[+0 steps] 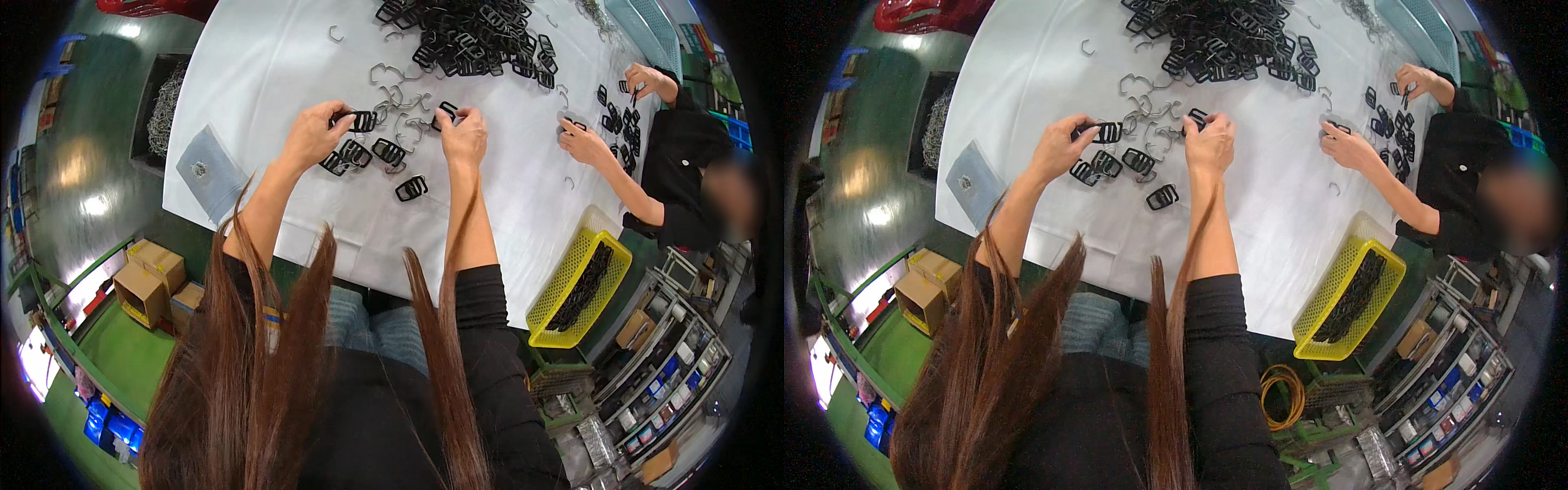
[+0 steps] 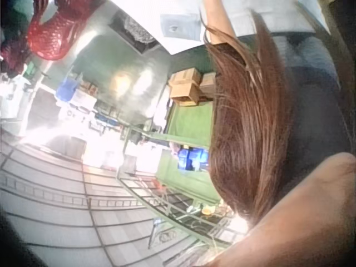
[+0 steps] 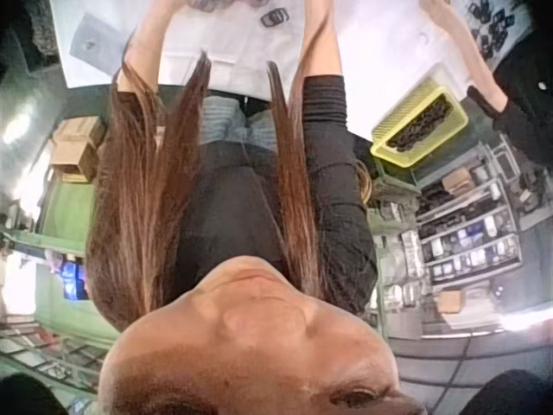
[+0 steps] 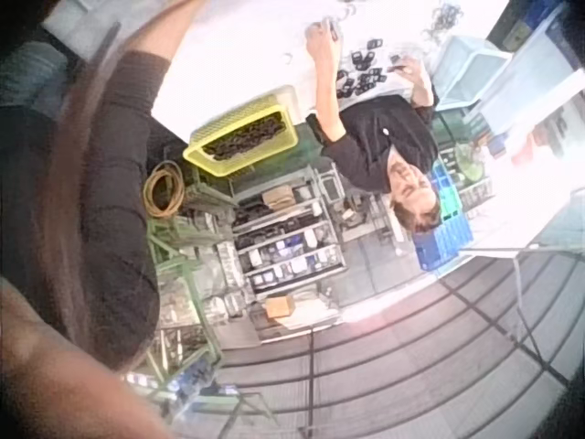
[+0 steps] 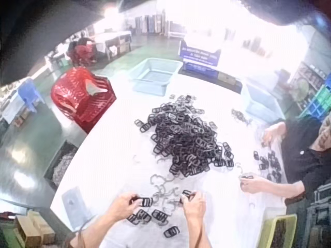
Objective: The person sorts black plastic buckles and metal hooks on a white table, separating them into piles and placing the buckles into a yellow basket. Another person works across the table doing similar sorting.
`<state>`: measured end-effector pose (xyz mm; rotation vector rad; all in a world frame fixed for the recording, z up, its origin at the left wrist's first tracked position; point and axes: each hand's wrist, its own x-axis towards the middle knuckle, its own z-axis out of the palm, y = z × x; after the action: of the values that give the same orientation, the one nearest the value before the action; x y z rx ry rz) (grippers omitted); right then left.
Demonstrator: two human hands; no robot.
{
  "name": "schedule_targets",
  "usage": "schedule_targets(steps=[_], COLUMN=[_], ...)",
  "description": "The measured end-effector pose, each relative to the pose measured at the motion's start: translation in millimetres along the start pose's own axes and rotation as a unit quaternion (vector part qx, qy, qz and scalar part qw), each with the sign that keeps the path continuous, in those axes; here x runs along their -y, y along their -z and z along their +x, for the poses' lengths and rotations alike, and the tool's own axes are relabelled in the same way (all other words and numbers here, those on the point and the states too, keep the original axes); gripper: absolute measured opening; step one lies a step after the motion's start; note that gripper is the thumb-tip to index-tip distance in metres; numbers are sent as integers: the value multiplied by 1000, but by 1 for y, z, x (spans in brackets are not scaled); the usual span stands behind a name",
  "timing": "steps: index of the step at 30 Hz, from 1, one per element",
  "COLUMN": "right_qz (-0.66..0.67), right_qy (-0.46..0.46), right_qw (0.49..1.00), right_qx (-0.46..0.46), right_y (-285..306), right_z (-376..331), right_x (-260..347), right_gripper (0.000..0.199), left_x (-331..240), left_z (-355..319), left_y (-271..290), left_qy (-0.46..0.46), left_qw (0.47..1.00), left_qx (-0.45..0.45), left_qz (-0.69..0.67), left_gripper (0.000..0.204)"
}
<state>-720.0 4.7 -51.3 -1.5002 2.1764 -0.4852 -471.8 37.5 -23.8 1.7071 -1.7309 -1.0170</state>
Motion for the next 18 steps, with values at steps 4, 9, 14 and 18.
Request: schedule_targets(steps=[4,9,14,18], right_qz=[-92,263,284,-146], right_qy=[-5,-13,-6,195], right_qw=[996,948,882,933], right_qx=[-11,178,376,264], right_y=[-13,21,19,-20], right_z=[14,23,-17,-49], right_x=[2,-14,7,35], right_gripper=[41,26,19,37], left_x=[2,7,13,22], left_z=[-2,-9,-24,-35], left_y=[4,18,32,31], left_qy=[25,159,164,217], left_qw=[987,933,685,718], left_qx=[57,-36,8,10], left_qz=[146,-320,-710,-661], left_gripper=[22,27,22,22])
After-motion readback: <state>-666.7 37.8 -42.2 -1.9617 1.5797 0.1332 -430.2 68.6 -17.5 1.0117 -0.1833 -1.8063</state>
